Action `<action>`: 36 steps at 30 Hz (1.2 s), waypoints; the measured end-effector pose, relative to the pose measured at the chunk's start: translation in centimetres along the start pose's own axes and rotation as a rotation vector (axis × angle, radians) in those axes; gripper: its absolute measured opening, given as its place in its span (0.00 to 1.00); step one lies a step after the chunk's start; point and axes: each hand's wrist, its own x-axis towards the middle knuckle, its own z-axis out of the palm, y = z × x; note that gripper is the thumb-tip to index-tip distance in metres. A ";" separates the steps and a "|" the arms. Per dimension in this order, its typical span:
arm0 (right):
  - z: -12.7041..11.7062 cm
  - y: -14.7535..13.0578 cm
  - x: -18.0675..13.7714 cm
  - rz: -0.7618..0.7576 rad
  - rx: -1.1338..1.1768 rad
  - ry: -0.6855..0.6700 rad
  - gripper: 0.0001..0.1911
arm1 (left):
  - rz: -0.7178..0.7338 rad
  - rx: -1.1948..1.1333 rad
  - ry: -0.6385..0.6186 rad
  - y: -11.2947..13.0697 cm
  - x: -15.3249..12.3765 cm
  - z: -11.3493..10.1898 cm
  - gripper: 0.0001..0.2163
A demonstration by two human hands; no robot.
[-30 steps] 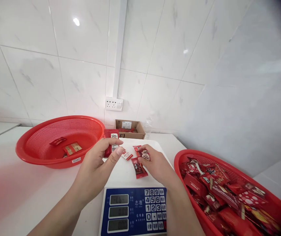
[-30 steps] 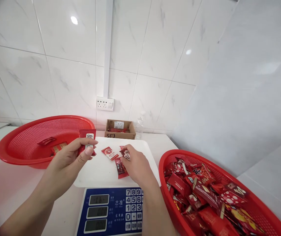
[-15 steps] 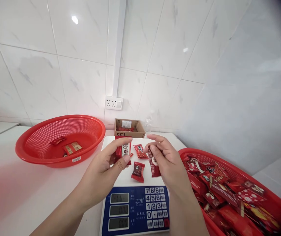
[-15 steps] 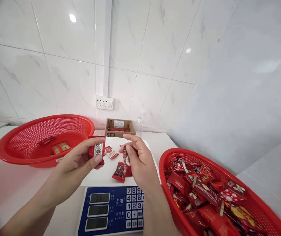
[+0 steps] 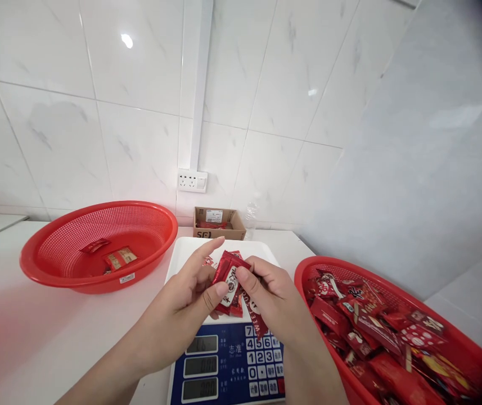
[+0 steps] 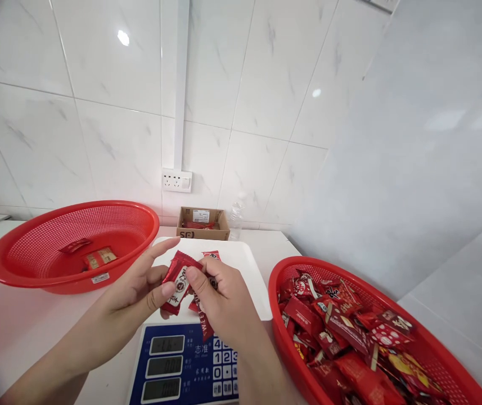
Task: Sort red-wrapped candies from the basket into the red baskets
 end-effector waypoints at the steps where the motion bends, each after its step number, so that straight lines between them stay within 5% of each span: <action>1: 0.0 0.0 0.0 0.017 0.022 -0.011 0.20 | 0.005 -0.024 -0.004 0.0 0.1 -0.1 0.24; 11: -0.1 -0.2 -0.3 0.069 0.155 0.000 0.20 | 0.002 -0.279 -0.135 0.0 0.0 -0.3 0.24; 14: -0.8 -0.1 0.1 -0.003 -0.038 0.146 0.17 | 0.035 -0.127 -0.027 -0.1 0.2 -0.2 0.25; 19: -2.4 0.7 0.9 -0.042 -0.336 0.404 0.13 | -0.044 0.371 0.095 -0.9 1.9 -0.4 0.14; 24: -3.2 2.1 1.7 0.057 -0.486 0.277 0.12 | -0.082 0.850 -0.041 -3.0 3.1 -0.9 0.14; 31: -2.6 3.4 2.6 0.203 -0.624 0.136 0.09 | -0.093 1.089 -0.010 -3.1 3.4 -1.3 0.11; 36: -3.0 4.6 3.2 0.259 -0.744 0.096 0.10 | -0.051 1.049 -0.148 -3.3 3.0 -1.3 0.12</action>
